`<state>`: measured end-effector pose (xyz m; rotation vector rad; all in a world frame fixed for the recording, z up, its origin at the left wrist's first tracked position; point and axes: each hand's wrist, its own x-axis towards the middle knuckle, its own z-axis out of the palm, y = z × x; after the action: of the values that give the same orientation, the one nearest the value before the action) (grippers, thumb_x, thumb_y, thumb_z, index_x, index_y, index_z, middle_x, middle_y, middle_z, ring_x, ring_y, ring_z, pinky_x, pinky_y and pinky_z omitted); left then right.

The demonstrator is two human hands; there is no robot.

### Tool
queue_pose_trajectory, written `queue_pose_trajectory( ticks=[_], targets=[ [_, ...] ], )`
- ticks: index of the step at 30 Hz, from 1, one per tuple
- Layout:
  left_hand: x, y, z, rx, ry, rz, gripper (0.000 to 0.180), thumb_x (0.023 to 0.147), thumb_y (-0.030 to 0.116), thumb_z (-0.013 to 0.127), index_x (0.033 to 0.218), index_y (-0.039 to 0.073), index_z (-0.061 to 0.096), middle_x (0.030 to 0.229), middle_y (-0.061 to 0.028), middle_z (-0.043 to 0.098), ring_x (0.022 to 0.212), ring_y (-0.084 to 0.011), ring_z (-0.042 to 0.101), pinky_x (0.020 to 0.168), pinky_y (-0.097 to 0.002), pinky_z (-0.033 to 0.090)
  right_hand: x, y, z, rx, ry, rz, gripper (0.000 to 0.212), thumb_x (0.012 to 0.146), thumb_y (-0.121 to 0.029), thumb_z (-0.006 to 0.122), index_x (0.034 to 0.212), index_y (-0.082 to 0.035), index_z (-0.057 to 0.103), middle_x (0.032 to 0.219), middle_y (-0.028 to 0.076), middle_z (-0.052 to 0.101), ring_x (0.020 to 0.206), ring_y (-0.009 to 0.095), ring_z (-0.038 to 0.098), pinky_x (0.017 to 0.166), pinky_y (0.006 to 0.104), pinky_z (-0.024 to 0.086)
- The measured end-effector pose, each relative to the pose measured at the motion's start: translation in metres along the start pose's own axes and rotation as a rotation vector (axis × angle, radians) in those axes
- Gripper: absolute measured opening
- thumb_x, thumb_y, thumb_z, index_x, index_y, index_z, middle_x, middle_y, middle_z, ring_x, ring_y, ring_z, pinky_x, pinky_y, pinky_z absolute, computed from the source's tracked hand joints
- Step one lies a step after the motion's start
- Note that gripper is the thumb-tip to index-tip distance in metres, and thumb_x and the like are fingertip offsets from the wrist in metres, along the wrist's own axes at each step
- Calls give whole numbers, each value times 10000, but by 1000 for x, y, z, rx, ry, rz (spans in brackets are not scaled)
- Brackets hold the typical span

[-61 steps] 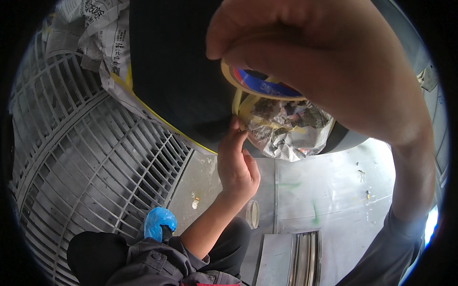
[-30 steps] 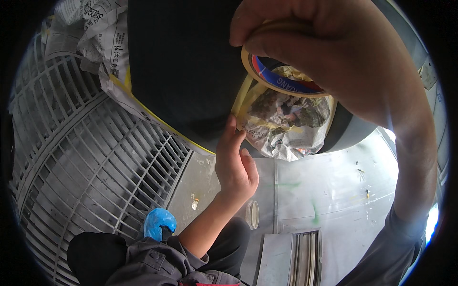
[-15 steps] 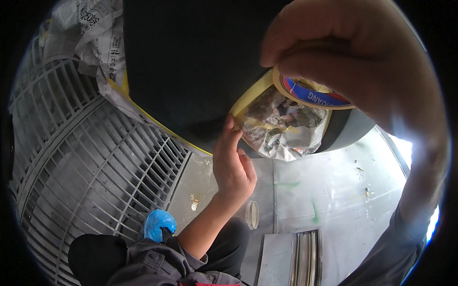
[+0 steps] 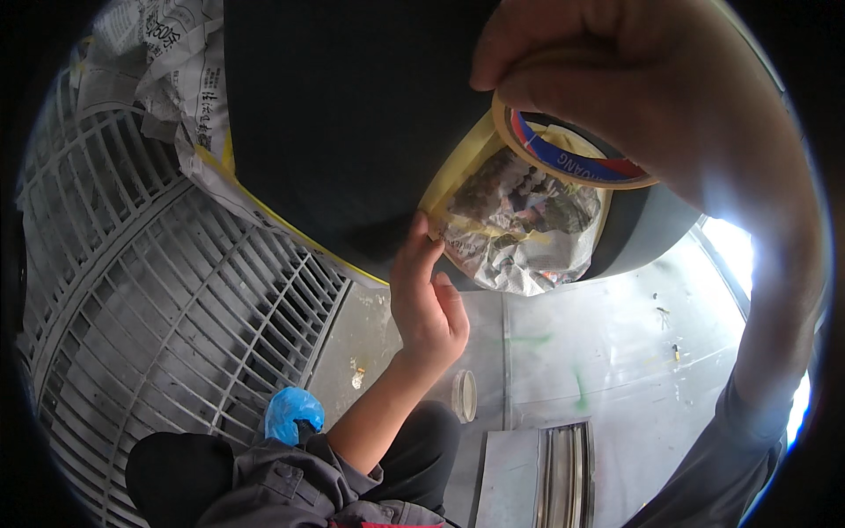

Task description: The person applies yellow masking tape around the perimeter of a newspaper-covered recess on a dark grey car part. They smooth the tape with their fingers to ensure it adheres properly.

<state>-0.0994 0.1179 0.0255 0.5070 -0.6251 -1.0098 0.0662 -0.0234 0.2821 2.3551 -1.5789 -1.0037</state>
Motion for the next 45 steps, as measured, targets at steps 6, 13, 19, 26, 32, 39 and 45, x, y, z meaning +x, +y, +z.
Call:
queue_pose_trajectory(
  ticks=[6,13,19,26,32,39,45],
  targets=[
    [6,0,-1,-83,11,4,544,995,-104,497,1535,-40,502,1648,-323,541,1413,-495,615,1192,-540,467,4,33,-24,0,-206,32,172,1077,-5,639,1133,4,800,1083,167,797,1056,292,845,998,410,690],
    [12,-4,-6,-33,-5,15,599,925,-139,512,1514,-37,501,1618,-325,562,1346,-511,653,1153,-550,504,-3,20,-44,-231,-390,145,128,1015,10,700,987,4,826,1067,147,800,1034,279,848,936,382,702],
    [11,0,-4,-23,-6,6,613,926,-151,496,1527,-32,495,1616,-327,561,1338,-516,653,1148,-553,507,-13,10,-26,-131,-107,261,110,1047,24,706,1059,10,814,1067,161,790,1081,295,846,1024,411,688],
    [12,1,-4,-28,-6,4,607,942,-150,516,1537,-36,487,1623,-328,560,1389,-485,641,1186,-544,478,-5,22,-33,-67,-182,203,126,1069,20,678,1080,17,803,1080,164,794,1092,302,844,1053,417,677],
    [11,4,-5,-14,-27,-26,584,962,-145,540,1534,-41,486,1614,-333,573,1422,-456,640,1220,-536,453,-11,24,-27,-18,-112,195,127,1084,10,672,1114,7,796,1141,164,788,1108,291,836,1047,411,678],
    [8,0,-1,-42,5,18,592,977,-108,506,1564,-34,478,1654,-307,528,1356,-509,638,1155,-567,488,-5,-8,-11,-216,-59,164,134,1099,-47,683,1130,11,799,1149,157,787,1055,274,838,989,398,689],
    [19,2,-4,-36,21,50,629,953,-174,533,1564,-40,464,1598,-334,584,1450,-468,628,1216,-569,487,-6,-6,1,-129,53,42,144,1088,-49,686,1094,32,805,1070,151,806,999,264,846,955,369,694]
  ],
)
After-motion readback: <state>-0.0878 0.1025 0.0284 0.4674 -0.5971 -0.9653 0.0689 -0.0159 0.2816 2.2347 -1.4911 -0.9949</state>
